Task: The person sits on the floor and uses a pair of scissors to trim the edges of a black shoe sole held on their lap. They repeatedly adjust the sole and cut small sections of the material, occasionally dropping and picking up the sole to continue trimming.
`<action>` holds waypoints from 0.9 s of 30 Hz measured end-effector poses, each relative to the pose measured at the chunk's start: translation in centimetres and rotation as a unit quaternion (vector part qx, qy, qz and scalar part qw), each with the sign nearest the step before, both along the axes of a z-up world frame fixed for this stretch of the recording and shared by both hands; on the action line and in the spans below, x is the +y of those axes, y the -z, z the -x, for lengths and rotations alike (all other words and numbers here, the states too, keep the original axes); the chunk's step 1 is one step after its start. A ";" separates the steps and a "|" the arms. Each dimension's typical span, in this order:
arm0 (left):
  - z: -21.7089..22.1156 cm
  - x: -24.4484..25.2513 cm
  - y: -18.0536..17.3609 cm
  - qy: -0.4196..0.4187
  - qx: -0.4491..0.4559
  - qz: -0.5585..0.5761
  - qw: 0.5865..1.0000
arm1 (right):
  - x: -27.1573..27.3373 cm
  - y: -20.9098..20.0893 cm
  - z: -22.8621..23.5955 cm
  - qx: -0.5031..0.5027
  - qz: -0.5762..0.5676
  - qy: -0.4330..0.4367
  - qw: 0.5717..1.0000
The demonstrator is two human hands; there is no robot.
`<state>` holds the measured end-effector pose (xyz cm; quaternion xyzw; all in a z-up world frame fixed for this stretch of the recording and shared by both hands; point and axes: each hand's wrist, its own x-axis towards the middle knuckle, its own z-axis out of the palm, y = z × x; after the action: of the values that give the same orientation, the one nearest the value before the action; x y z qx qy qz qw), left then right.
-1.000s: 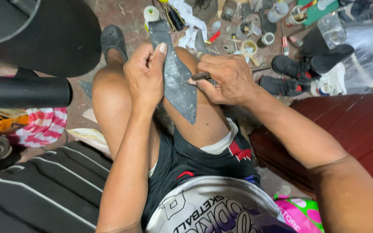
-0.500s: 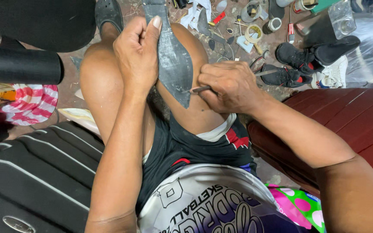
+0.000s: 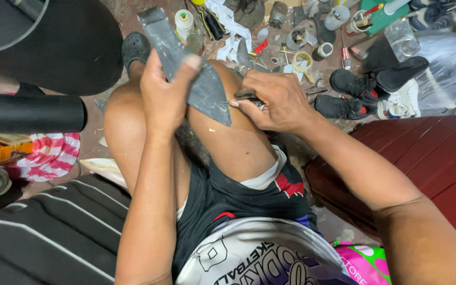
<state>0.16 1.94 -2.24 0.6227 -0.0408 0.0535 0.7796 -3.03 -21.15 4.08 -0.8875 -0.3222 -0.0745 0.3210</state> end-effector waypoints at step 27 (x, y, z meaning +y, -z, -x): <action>0.2 0.0 -0.9 -0.005 -0.026 -0.111 0.993 | -0.1 -0.4 1.1 0.018 0.026 -0.070 0.997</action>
<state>-0.05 1.98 -1.34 0.7038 -0.0638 0.0685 0.7042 -4.15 -21.28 4.44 -0.8720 -0.3797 -0.0277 0.3076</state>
